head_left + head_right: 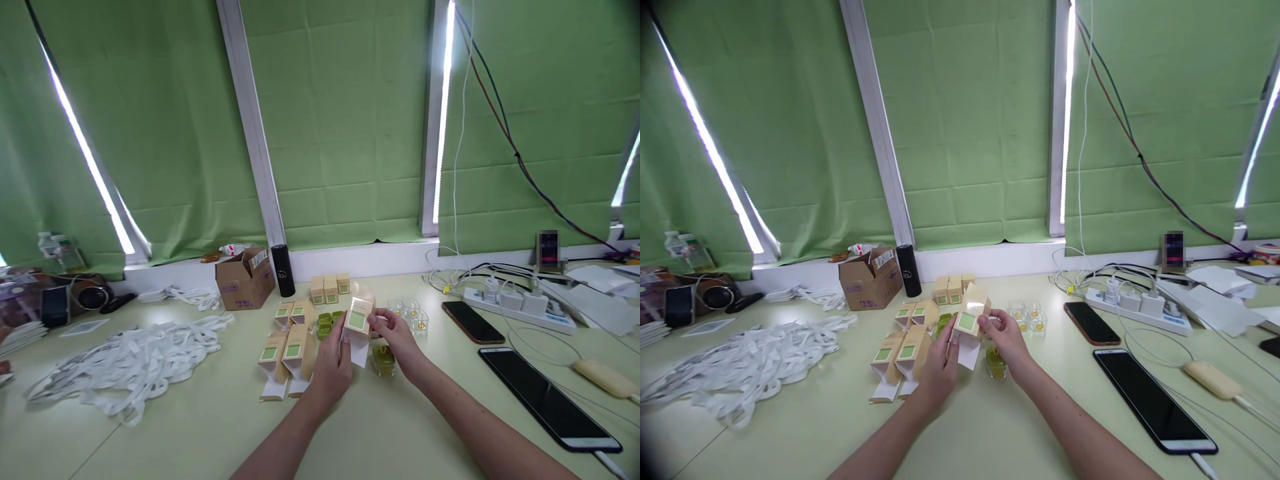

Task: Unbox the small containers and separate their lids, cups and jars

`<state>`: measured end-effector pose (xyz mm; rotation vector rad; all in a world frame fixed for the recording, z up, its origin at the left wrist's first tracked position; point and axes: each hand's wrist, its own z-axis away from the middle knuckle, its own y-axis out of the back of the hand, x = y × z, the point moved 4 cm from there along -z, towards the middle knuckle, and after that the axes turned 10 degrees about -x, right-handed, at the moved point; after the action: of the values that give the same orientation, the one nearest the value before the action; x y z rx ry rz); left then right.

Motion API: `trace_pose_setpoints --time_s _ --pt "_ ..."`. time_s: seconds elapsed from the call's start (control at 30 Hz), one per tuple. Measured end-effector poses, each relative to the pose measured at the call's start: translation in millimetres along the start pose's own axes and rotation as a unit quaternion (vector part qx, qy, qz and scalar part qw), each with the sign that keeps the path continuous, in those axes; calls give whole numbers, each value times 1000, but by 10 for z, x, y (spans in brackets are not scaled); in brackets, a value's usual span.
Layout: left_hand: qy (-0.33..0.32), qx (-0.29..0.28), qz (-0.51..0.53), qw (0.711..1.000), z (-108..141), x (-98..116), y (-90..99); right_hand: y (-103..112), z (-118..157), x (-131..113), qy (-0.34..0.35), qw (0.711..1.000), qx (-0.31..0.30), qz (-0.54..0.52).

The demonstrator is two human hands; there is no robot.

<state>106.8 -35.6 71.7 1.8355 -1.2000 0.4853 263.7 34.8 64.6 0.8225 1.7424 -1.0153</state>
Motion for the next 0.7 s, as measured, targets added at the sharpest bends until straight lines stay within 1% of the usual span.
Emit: trace_pose_setpoints --time_s 0.1,0.27,0.37,0.5,0.6,0.7 --pt "18 17 10 1000 -23 -7 1 -31 9 2 -1 1000 -14 -4" --pt "51 22 54 997 -33 -30 -28 -58 3 -23 13 999 -34 15" --pt "57 12 98 993 -26 -23 -50 -51 -6 -27 3 999 -35 37" --pt "55 -7 148 987 -17 4 -66 -45 3 -22 -31 997 -22 68" --pt "52 -7 207 977 -12 21 -60 -67 27 -45 -35 998 -25 52" --pt "68 4 285 956 -15 21 -47 -81 55 -88 -26 999 -28 33"
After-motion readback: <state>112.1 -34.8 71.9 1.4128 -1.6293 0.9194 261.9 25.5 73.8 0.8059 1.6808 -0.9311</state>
